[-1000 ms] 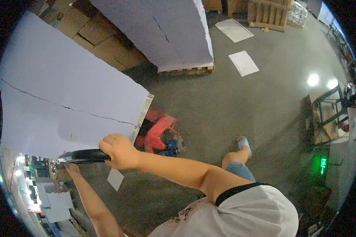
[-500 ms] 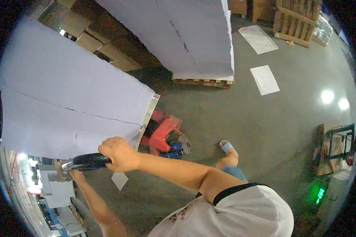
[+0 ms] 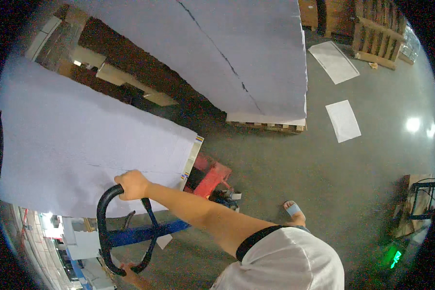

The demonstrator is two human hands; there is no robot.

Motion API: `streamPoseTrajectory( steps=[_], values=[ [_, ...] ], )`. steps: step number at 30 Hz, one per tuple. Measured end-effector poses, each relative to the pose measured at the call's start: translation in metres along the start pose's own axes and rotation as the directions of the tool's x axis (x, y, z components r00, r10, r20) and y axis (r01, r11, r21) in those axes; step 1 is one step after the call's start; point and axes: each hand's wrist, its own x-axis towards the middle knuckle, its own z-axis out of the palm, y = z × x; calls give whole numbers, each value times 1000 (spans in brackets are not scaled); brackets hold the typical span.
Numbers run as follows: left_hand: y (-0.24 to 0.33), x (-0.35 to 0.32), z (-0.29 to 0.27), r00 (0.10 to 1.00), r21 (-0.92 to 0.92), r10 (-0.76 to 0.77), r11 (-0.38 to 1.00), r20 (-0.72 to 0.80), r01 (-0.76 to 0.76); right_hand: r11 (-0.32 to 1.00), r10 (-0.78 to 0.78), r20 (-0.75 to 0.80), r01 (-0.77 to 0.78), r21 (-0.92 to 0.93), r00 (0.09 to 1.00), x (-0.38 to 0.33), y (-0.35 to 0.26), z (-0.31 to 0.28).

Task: The person uses a red manual pallet jack to transport a large stack of white rectangular boards through a warehouse. They navigate the load around obstacles, including cardboard boxes and workstations, and maneuver the pallet jack to position the stack near other stored materials.

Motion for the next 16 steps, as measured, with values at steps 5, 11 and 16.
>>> streamPoseTrajectory(
  steps=[5, 11, 16],
  values=[
    [-12, 36, 27, 1000, -67, -6, 998, -7, 6, 994, 94, 102, -100, 50, 990, 23, 18, 24],
    [-62, 136, 40, 994, -211, 64, 976, 91, -44, 982, 115, 27, -118, 145, 993, 42, 35, 55],
    [-94, 223, 57, 976, -359, 130, 932, 175, -60, 992, 78, -23, -75, 105, 997, 66, 51, 59]
  ],
)
